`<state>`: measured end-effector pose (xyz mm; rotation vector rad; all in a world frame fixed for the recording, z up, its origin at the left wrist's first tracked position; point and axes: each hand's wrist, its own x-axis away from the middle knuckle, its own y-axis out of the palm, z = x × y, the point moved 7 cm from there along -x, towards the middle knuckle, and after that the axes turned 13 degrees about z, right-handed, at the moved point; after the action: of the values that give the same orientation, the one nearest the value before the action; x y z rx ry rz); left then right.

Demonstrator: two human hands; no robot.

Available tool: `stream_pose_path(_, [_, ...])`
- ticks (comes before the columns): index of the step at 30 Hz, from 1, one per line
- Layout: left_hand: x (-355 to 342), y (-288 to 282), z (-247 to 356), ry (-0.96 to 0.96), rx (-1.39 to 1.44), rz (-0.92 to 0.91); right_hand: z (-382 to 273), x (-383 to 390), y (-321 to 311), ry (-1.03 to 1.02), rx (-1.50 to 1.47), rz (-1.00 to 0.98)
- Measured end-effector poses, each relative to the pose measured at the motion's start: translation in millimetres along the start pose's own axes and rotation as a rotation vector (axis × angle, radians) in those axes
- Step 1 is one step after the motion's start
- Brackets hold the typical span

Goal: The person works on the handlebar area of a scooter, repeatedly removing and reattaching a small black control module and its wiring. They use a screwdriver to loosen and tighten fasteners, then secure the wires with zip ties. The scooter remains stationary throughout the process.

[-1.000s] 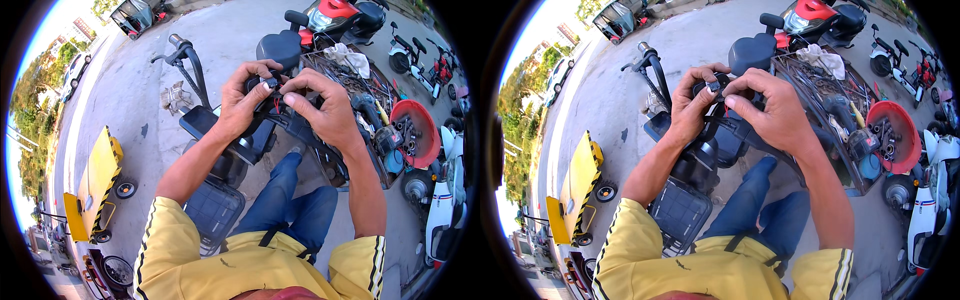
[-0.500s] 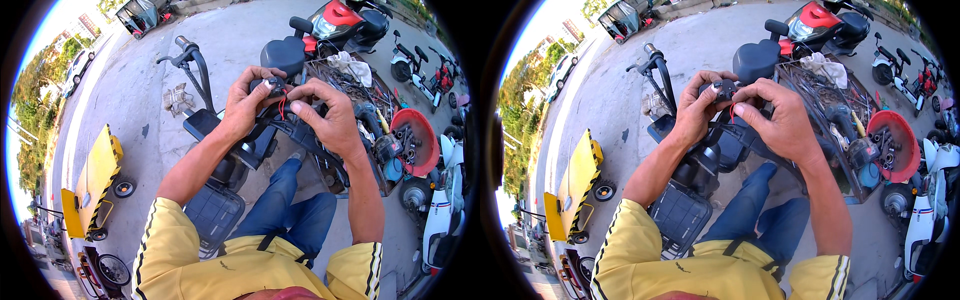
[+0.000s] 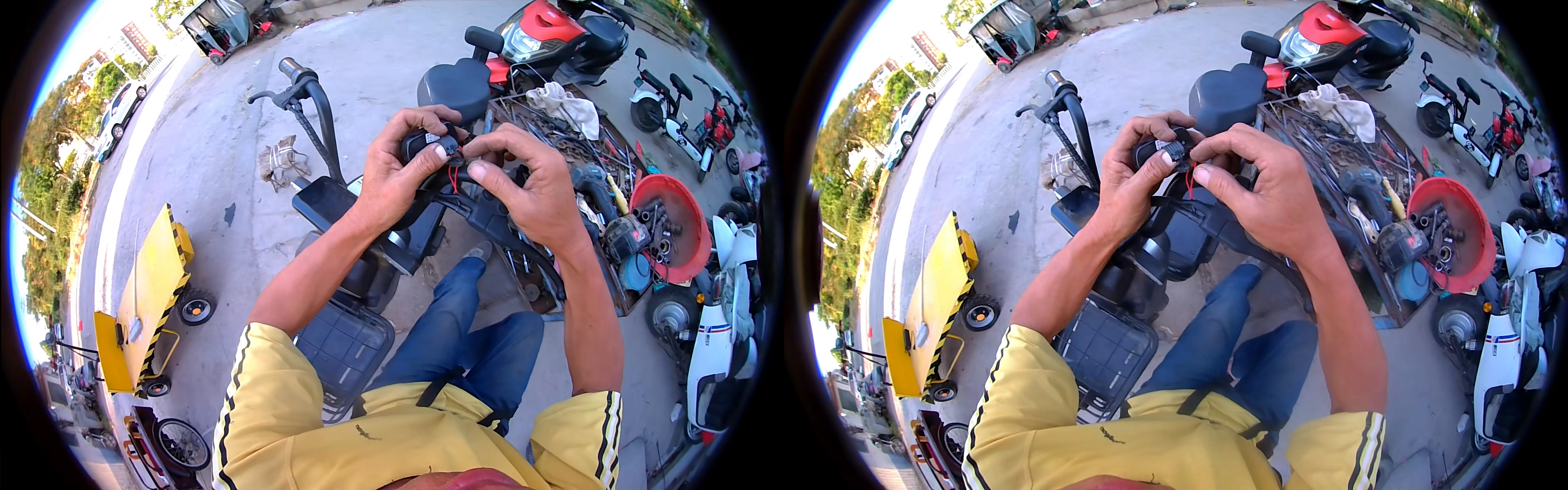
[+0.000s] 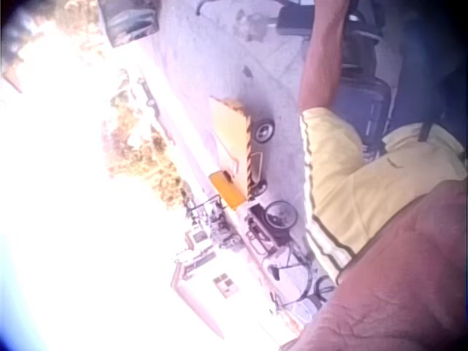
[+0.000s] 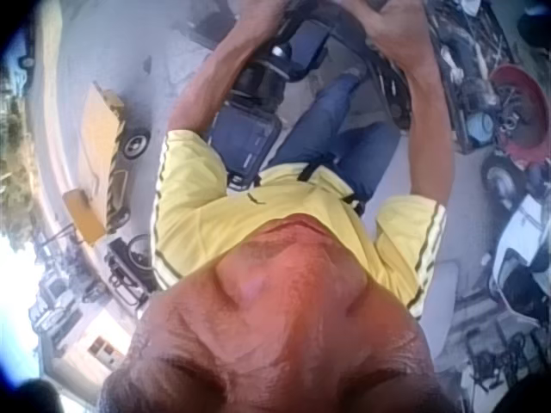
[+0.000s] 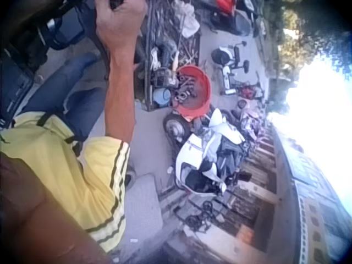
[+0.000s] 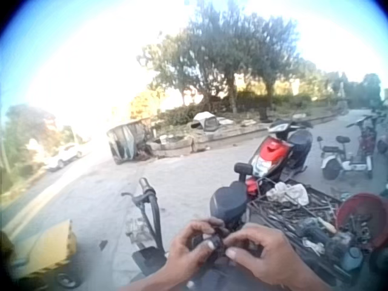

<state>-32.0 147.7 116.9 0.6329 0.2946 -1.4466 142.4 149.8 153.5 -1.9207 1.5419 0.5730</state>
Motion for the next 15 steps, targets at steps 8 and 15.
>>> stream_pose_path(8, [6.1,4.5,8.0,0.193,-0.17,-0.012,-3.0,0.0,0.3,-0.005,0.006,-0.005])
stream_pose_path(15, [9.2,3.8,11.1,0.193,-0.195,-0.009,-0.7,0.7,1.9,0.0,0.032,-0.016])
